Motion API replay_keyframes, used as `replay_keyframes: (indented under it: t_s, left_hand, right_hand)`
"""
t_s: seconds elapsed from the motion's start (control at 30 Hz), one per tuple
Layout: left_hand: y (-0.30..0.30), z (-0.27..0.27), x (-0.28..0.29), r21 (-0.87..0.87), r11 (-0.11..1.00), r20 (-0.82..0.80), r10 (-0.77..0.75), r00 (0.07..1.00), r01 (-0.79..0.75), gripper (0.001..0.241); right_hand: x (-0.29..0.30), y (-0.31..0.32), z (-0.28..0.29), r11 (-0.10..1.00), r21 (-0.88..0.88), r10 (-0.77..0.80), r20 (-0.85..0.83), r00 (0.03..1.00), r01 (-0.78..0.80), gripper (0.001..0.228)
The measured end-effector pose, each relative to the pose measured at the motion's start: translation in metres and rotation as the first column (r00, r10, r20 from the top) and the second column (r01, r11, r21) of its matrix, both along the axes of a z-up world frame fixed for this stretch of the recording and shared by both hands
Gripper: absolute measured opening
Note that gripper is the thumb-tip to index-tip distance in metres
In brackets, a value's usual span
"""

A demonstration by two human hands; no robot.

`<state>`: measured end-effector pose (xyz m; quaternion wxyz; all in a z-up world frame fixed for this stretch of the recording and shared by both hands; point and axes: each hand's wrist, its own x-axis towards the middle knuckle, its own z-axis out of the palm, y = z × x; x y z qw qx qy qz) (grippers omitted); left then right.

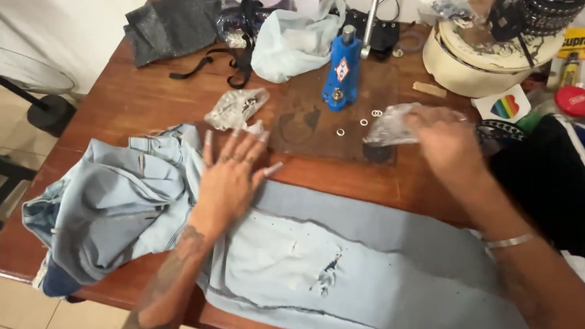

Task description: Marking and piercing holes in denim jeans using a marker and a hand tool on a workbench

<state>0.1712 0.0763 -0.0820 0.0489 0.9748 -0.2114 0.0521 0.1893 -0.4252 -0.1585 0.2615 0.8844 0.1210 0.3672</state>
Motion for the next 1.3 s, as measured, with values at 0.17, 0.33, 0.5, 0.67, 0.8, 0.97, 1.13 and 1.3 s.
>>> replay_keyframes:
  t_s: [0.17, 0.33, 0.5, 0.67, 0.8, 0.97, 1.13, 1.3]
  left_hand:
    - [0.031, -0.051, 0.051, -0.008, 0.999, 0.066, 0.037, 0.997, -0.037, 0.073]
    - [-0.031, -0.015, 0.039, -0.175, 0.962, 0.184, -0.175, 0.967, 0.207, 0.069]
    - [-0.109, -0.037, 0.033, -0.293, 0.858, 0.147, -0.396, 0.906, 0.422, 0.065]
    - [-0.187, -0.062, 0.024, -0.276, 0.903, 0.259, -0.259, 0.93, 0.328, 0.071]
    - [-0.253, -0.052, 0.029, -0.356, 0.924, 0.279, -0.039, 0.96, 0.141, 0.103]
    - [-0.297, -0.089, 0.064, -0.376, 0.917, 0.224, -0.05, 0.973, 0.133, 0.069]
    - [-0.277, -0.076, 0.056, -0.523, 0.817, 0.017, -0.277, 0.961, 0.244, 0.043]
    - [-0.264, -0.027, 0.031, -0.747, 0.658, -0.323, -0.235, 0.917, -0.094, 0.034]
  right_hand:
    - [0.008, -0.065, 0.004, 0.979, 0.187, -0.053, -0.149, 0.987, 0.081, 0.022]
    - [0.008, -0.061, 0.008, 0.9, 0.427, 0.034, -0.255, 0.966, 0.081, 0.033]
    - [0.009, -0.024, 0.026, 0.9, 0.436, 0.13, -0.206, 0.97, -0.028, 0.028]
    - [0.007, -0.02, 0.03, 0.801, 0.593, 0.228, -0.179, 0.957, -0.08, 0.023]
    - [-0.002, -0.014, 0.053, 0.66, 0.741, 0.31, -0.113, 0.944, -0.128, 0.024]
    - [-0.007, -0.026, 0.052, 0.651, 0.746, 0.308, -0.087, 0.948, -0.143, 0.024]
    - [-0.01, -0.029, 0.048, 0.634, 0.765, 0.304, -0.11, 0.946, -0.115, 0.024]
    - [-0.011, 0.003, 0.059, 0.586, 0.798, 0.286, -0.041, 0.957, -0.141, 0.024]
